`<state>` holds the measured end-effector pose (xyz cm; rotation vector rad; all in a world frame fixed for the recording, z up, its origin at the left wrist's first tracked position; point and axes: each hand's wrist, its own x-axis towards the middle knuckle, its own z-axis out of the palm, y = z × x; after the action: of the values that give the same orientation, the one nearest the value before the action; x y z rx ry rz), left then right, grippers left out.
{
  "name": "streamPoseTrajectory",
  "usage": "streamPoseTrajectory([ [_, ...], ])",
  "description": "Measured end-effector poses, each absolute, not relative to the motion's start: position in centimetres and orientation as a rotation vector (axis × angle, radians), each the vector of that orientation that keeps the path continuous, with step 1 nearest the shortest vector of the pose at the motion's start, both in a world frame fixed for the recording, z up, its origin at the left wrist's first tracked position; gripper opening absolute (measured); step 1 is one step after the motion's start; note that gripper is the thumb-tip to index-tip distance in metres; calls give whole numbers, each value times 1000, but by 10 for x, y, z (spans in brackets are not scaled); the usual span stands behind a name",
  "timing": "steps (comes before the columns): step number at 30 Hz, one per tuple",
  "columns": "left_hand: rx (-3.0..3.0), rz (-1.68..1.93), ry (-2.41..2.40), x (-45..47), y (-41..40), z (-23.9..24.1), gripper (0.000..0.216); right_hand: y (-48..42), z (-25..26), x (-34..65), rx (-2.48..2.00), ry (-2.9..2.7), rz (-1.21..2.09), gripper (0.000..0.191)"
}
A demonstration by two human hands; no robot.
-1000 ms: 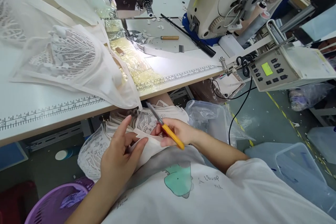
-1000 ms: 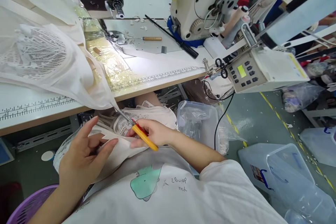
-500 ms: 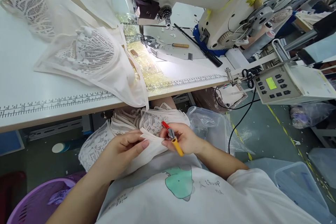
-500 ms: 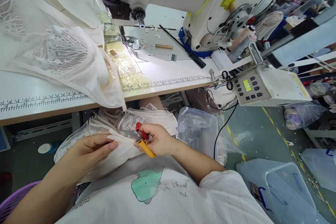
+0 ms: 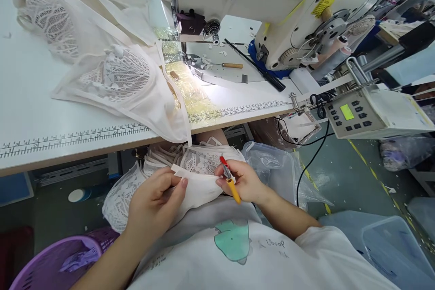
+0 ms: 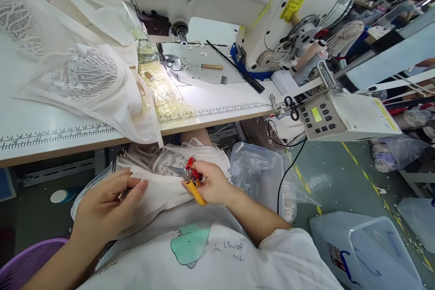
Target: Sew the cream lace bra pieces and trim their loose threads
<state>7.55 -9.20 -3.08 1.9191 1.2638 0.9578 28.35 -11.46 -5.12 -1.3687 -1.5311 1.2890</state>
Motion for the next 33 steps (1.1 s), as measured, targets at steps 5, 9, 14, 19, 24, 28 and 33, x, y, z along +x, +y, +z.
streamPoseTrajectory([
  [5, 1923, 850, 1349, 68, -91, -34, 24, -114, -49, 282, -1320, -1558, 1269, 27],
  [9, 2384, 1025, 1451, 62, -89, -28, 27, -109, -44, 281, -1291, -1624, 1323, 22],
  [14, 2870, 782, 599, 78, -78, -8, 16, -105, -38, 279, -1186, -1731, 1272, 25],
  [19, 2602, 600, 618, 92, -61, -5, 21, -103, -36, 276, -1183, -1662, 1326, 33],
  [24, 1808, 421, 950, 81, -55, -8, 17, -101, -38, 270, -1148, -1450, 1431, 38],
  [28, 1357, 494, 1155, 73, -61, -10, 20, -99, -41, 262, -1199, -1452, 1489, 43],
  [33, 1054, 622, 1312, 77, -72, -5, 15, -96, -44, 254, -1243, -1433, 1507, 50],
])
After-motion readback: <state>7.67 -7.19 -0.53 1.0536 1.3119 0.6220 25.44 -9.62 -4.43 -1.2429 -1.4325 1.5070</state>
